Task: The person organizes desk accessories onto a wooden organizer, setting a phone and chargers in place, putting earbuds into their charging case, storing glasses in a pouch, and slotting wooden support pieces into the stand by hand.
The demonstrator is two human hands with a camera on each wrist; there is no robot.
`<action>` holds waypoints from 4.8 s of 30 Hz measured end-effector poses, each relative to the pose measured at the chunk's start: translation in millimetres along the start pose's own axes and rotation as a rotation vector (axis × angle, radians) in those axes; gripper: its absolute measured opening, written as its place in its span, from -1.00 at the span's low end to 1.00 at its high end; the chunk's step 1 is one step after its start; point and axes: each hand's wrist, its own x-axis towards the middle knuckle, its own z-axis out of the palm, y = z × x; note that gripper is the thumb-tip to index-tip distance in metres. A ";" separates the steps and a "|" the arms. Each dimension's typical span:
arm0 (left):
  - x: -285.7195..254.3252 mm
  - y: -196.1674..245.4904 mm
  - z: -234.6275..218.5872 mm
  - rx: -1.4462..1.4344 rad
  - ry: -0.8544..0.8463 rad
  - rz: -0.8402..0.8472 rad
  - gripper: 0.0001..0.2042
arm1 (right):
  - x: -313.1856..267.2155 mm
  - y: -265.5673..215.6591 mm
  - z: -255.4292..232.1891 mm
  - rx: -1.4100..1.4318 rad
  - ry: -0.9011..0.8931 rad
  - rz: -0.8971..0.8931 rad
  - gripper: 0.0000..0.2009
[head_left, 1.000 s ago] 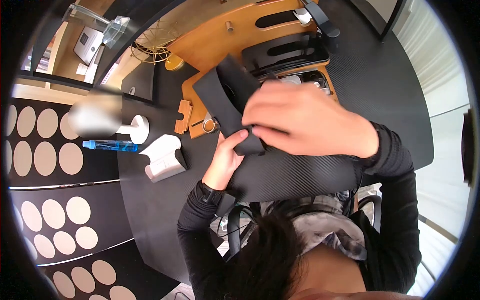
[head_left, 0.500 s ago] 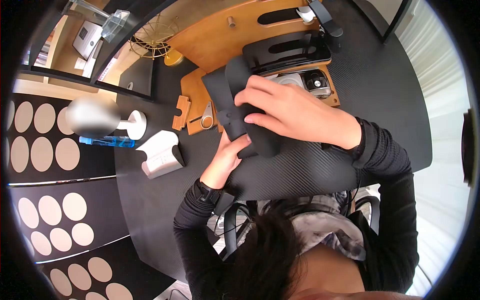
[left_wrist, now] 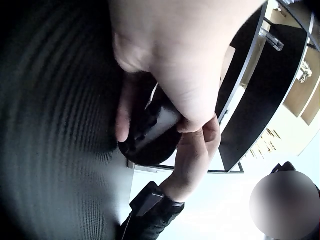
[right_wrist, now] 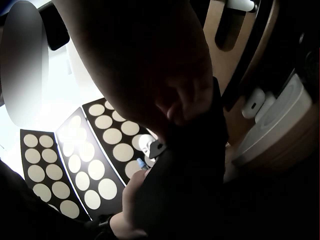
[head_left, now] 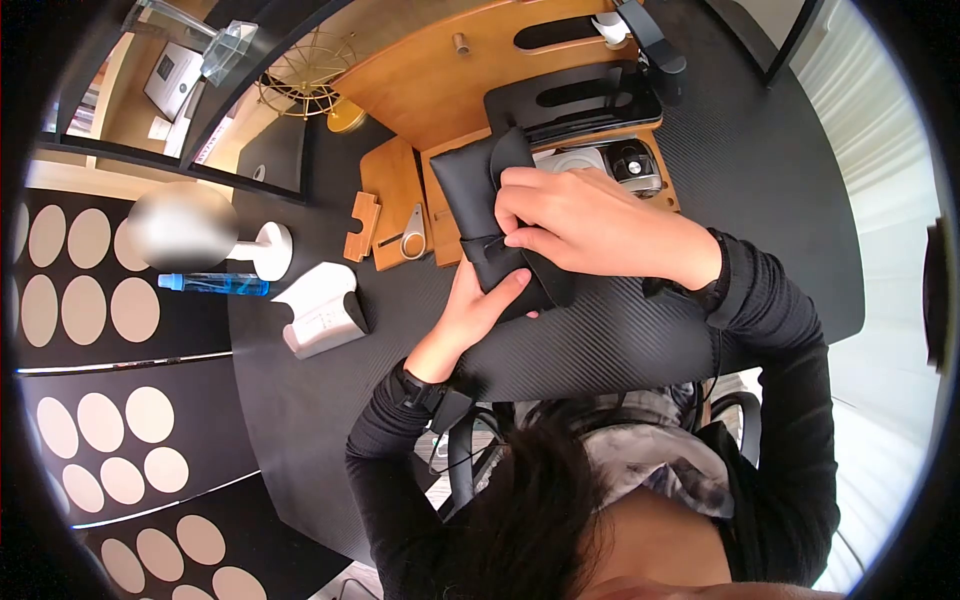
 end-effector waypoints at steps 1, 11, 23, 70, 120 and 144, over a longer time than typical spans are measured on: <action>0.7 -0.3 0.3 -0.041 -0.020 -0.037 -0.53 | 0.6 -1.7 1.9 0.000 0.002 0.000 -0.88; -4.4 5.5 14.4 0.094 0.065 -0.068 -0.50 | -1.2 -2.5 12.9 -0.045 0.025 0.004 -0.88; -5.2 51.8 7.1 0.462 0.329 0.249 -0.47 | -4.9 -27.7 -5.0 -0.171 0.171 -0.300 -0.82; -8.2 56.5 -129.1 1.086 0.421 0.121 -0.74 | 96.4 3.1 6.7 -0.267 0.440 -0.215 -0.62; -14.7 64.0 -127.7 0.462 0.187 -0.163 -0.66 | 75.1 10.9 82.5 -0.007 0.140 -0.280 -0.74; -6.5 55.6 -134.3 0.822 0.303 0.095 -0.82 | 77.9 40.6 121.8 0.295 0.210 -0.052 -0.80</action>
